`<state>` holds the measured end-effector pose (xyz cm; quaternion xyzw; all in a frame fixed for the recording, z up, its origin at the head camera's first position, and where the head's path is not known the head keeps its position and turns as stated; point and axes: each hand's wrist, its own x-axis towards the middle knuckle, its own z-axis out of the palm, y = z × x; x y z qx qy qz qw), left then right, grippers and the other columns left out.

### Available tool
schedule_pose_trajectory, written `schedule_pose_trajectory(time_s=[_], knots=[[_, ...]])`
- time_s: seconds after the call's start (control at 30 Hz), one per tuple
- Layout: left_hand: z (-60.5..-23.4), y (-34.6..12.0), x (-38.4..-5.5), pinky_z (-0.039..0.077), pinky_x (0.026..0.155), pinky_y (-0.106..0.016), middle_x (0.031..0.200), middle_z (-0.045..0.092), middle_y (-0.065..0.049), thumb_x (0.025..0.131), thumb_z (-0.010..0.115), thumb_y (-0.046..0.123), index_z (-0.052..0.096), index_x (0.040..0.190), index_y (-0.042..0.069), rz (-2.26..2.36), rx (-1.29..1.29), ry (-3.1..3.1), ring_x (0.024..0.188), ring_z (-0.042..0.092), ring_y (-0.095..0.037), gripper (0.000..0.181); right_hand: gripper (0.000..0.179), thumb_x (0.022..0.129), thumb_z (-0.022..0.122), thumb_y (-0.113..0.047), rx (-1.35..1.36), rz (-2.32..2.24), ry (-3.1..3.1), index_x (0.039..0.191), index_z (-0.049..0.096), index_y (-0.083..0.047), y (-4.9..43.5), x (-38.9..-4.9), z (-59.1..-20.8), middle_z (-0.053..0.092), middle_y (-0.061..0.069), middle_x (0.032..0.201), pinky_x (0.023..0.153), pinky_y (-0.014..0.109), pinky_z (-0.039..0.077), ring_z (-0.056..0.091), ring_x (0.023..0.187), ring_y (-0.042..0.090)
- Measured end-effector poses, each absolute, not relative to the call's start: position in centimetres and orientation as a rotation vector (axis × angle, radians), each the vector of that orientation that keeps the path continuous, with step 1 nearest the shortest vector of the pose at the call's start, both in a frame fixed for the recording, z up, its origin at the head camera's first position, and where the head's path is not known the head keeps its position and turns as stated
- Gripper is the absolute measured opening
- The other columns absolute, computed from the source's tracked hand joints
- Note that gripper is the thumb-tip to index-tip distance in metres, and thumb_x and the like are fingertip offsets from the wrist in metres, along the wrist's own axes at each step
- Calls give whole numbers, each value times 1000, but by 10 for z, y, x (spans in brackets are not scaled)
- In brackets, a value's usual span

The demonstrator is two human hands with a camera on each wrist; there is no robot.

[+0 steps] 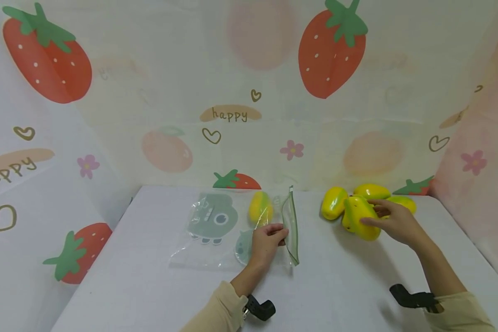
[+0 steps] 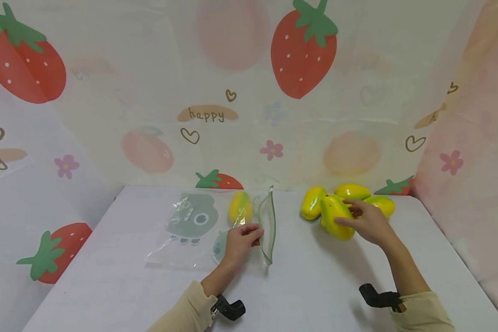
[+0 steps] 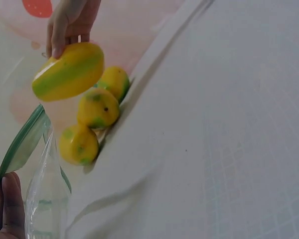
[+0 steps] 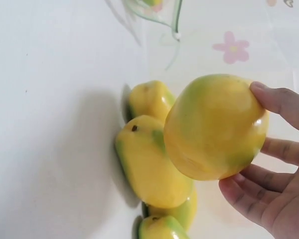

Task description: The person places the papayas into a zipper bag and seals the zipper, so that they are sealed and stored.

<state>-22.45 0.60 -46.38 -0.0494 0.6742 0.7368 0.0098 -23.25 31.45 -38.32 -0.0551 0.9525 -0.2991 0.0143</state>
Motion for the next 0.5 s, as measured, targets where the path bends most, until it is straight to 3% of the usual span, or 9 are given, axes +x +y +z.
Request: schedule_pose_trajectory(time_s=[0.23,0.5], knots=[[-464,7,-224,56,61,-20,84,72,-12,84,72,4,69,103,-10,2319,-156,2102,62,62,-9,23,77,87,68,-48,-209,-939,2959,139,46,6,304,-239,-385,55,35,128,87,54,54,56,114,48],[-460,6,-225,56,62,-20,86,72,-13,86,70,4,68,104,-11,2318,-137,2098,63,61,-8,24,75,87,70,-45,-282,-952,2919,138,47,5,287,-255,-387,56,32,127,82,43,57,59,108,40]])
